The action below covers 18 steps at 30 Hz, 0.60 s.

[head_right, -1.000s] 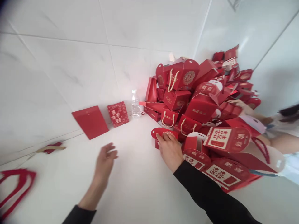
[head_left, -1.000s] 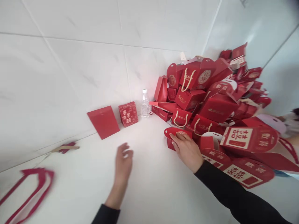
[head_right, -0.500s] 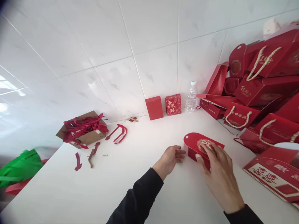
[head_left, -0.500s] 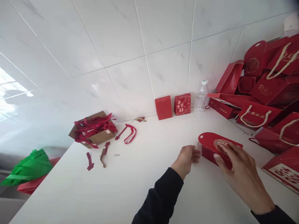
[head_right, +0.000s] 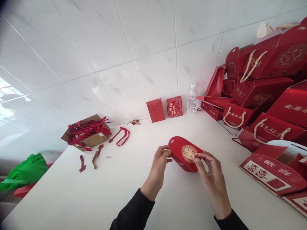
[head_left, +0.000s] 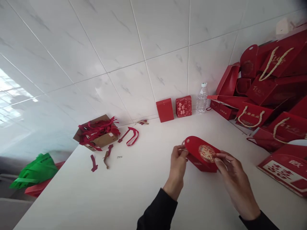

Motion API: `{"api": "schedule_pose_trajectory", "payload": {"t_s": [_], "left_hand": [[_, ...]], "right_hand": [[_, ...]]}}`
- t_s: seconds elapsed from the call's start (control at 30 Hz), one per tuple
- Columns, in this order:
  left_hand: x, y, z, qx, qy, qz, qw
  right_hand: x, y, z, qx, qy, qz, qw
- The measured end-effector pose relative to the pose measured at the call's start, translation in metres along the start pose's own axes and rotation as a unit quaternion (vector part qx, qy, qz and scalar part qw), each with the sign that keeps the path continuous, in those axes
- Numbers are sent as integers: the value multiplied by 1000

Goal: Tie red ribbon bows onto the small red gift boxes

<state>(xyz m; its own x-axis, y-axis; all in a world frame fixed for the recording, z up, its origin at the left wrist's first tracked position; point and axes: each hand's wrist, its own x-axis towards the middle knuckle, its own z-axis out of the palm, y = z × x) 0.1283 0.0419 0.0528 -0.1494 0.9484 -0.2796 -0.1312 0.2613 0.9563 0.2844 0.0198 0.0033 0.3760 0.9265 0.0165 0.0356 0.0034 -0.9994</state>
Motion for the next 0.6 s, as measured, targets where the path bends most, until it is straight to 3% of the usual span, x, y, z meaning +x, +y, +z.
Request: {"api": "schedule_pose_trajectory", "payload": {"t_s": [0.07, 0.17, 0.23, 0.3, 0.37, 0.4, 0.43, 0.5, 0.6], "left_hand": [[-18, -1, -11, 9, 17, 23, 1000], [-51, -12, -20, 39, 17, 47, 998], [-68, -17, -29, 68, 11, 73, 995], [-69, -12, -47, 107, 55, 107, 987], [-47, 1, -74, 185, 172, 145, 957], [-29, 9, -90, 260, 257, 166, 916], [-9, 17, -107, 292, 297, 170, 893], [33, 27, -138, 340, 334, 158, 865], [78, 26, -173, 417, 339, 120, 835]], "right_hand": [[-10, 2, 10, 30, -63, 55, 996], [-22, 7, 17, -23, -150, 56, 987], [-25, 11, 16, -66, -154, 34, 985], [-24, 15, 11, -92, -139, 31, 986], [-22, 16, 4, -112, -146, 31, 982], [-22, 15, 0, -120, -156, 32, 980], [-24, 15, -5, -126, -167, 34, 977], [-36, 14, -19, -133, -190, 42, 972], [-70, 20, -50, -133, -202, 85, 967]]}}
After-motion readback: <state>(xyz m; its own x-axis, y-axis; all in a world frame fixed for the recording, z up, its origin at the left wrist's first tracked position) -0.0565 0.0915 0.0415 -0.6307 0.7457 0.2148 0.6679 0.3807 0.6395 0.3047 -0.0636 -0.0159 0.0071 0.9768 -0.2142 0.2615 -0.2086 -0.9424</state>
